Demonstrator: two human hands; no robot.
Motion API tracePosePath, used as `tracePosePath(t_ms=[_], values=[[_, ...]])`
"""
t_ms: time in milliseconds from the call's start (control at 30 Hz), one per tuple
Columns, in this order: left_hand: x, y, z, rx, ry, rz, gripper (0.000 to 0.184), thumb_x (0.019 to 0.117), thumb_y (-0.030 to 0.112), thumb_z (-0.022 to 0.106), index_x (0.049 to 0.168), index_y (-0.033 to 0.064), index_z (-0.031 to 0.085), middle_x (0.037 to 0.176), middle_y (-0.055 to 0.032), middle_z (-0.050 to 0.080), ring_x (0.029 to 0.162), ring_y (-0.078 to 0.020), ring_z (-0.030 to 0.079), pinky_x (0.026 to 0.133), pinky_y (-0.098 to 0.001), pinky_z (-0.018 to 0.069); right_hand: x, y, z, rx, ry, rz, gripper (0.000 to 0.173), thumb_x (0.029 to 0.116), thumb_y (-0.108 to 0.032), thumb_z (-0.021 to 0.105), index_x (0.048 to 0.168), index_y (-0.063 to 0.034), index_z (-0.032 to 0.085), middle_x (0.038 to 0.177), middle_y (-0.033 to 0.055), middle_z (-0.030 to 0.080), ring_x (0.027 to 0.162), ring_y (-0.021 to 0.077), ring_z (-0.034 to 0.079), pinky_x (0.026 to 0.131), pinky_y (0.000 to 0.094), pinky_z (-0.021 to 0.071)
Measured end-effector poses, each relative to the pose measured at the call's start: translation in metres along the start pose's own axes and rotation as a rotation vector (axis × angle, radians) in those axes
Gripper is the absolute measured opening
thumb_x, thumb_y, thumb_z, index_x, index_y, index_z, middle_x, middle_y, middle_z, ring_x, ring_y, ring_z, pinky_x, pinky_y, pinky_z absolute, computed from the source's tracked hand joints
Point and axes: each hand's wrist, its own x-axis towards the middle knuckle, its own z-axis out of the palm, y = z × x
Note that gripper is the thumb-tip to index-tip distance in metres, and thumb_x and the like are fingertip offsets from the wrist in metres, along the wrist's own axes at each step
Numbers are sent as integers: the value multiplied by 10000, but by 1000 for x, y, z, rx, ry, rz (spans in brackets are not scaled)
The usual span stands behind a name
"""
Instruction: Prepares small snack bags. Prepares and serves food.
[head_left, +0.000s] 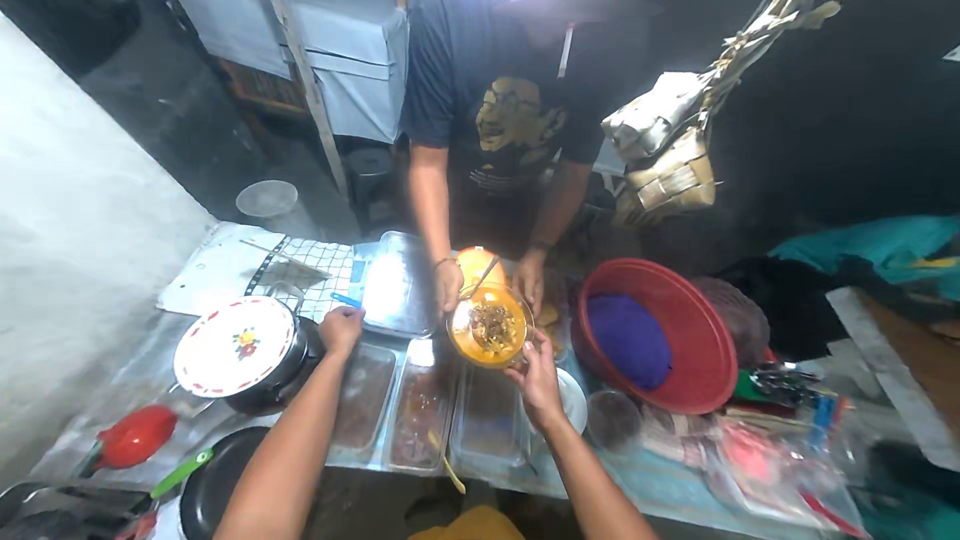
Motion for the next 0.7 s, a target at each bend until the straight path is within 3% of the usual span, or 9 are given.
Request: tracePosePath(t_ms=[200,500,700], values=[[3,2,2,0,6,1,348,978,377,657,1126,77,751,1134,-175,731,1126,-371,671,994,-622,480,12,-3,6,38,-19,-13,423,1112,-200,395,1496,-44,313,1241,251,615,878,350,744,722,483,664],[3,4,6,-59,56,-4,304,1012,292,594,1162,69,736,1144,-164,728,1136,-348,665,1011,-595,471,32,-15,23,136,-4,-19,430,1135,-299,367,1453,-14,316,1209,265,623,902,392,744,742,523,665],[7,6,3,-81,55,-46,371,1074,286,491,1254,15,670,1247,-207,681,1223,-354,625,1071,-557,449,18,-13,2,47,-9,18,396,1146,-252,307,1421,26,365,1243,256,682,934,363,766,780,459,666]])
